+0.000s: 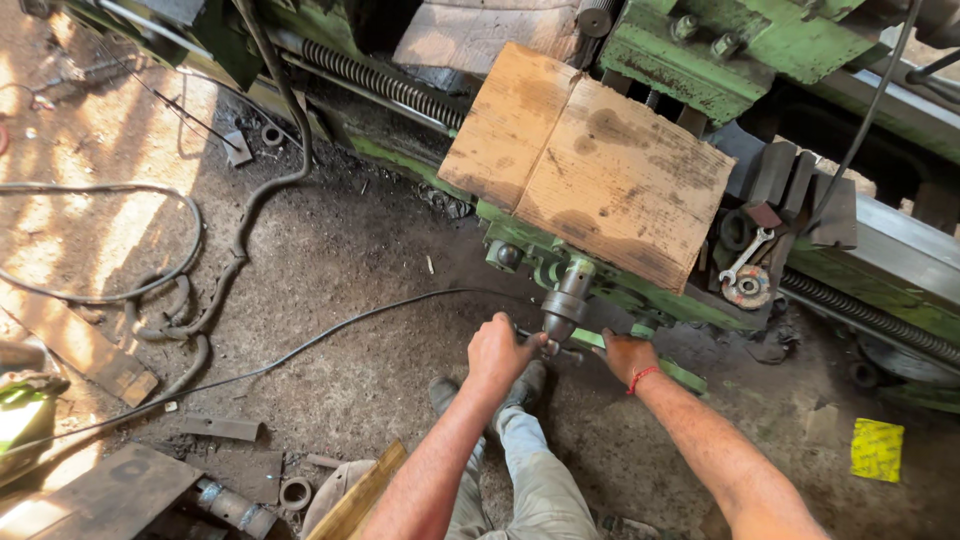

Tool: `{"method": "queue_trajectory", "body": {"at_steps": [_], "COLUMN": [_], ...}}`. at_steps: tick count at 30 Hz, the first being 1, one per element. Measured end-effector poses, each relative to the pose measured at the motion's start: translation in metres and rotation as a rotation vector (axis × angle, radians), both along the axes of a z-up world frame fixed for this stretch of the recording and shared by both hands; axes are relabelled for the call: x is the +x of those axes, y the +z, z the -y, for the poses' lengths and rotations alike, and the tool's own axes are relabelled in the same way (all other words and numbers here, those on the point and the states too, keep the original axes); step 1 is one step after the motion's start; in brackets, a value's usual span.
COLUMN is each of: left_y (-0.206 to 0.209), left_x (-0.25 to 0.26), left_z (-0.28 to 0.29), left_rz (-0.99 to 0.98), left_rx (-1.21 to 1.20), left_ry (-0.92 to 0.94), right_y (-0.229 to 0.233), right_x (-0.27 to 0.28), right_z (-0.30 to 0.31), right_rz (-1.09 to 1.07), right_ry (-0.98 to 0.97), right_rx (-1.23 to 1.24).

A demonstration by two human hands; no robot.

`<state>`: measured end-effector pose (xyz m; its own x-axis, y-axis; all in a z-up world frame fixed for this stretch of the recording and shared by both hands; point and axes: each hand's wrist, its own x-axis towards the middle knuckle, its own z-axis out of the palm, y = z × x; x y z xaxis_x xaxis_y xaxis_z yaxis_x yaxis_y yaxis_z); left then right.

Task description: The person operates a green milling machine, using a hand crank to lower the spindle onto a wooden block. They repeatedly adjust the machine's position and the block's placement while the machine is running.

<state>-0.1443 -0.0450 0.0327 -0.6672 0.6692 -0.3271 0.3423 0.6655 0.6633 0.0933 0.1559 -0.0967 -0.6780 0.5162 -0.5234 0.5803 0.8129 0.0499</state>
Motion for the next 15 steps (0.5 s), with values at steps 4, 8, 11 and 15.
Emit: {"method": "queue_trajectory", "body": {"at_steps": [4,8,11,15], "left_y": [0.001,-0.003,-0.014,-0.039], "left_x": [0.006,-0.007,-0.036,-0.052], "left_z": [-0.002,0.0,0.0,-0.001], "left_rz": [-0.013,-0.055,0.467,1.61], "left_rx": [-0.026,-0.01,-0.125,-0.097], "left_ry": [-0.029,-0.089,-0.136,0.245], "right_y": [-0.004,-0.023,-0.043,-0.066], "right_x": [0.003,0.009,0.007,0.012], "right_z": [-0.004,-0.005,-0.004,0.0], "right_rz": [-0.07,-0.071,-0.044,-0.127], "right_ry": [0.02,-0.057,-0.177,-0.117], "right_rx": [0.011,-0.053,-0.092,-0.012]}}
